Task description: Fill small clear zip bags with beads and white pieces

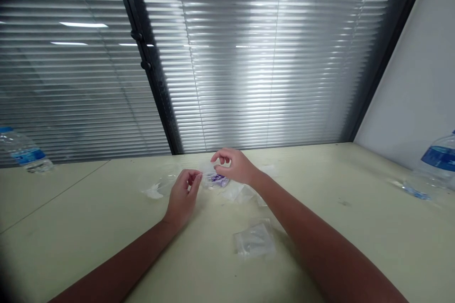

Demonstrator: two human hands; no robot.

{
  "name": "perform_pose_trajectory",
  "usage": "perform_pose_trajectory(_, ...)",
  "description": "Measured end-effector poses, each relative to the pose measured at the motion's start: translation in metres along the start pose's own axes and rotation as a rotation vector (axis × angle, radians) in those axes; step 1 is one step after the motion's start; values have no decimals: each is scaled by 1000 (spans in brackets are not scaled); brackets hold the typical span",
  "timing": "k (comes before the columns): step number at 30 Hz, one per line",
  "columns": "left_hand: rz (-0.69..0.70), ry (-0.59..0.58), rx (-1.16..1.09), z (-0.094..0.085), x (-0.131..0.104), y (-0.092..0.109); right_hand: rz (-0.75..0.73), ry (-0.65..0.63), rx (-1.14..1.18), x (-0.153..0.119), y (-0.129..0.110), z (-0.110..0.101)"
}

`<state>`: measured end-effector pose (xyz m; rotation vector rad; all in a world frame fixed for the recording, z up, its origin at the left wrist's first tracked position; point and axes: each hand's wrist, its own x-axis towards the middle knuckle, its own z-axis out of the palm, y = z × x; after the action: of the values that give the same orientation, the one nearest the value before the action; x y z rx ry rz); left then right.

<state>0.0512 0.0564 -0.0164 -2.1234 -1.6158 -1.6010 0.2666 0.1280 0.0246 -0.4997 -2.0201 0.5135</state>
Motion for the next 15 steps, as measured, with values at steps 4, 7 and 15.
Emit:
perform_pose_trajectory(4,74,-93,-26,-2,-7,9,9,6,35,4,-16,-13)
perform_pose_trajectory(7,146,-150,-27,-5,-12,13,62,63,116,6,-23,-27)
perform_pose_trajectory(15,338,-583,180,-5,-15,14,188,324,473,13,-30,-51)
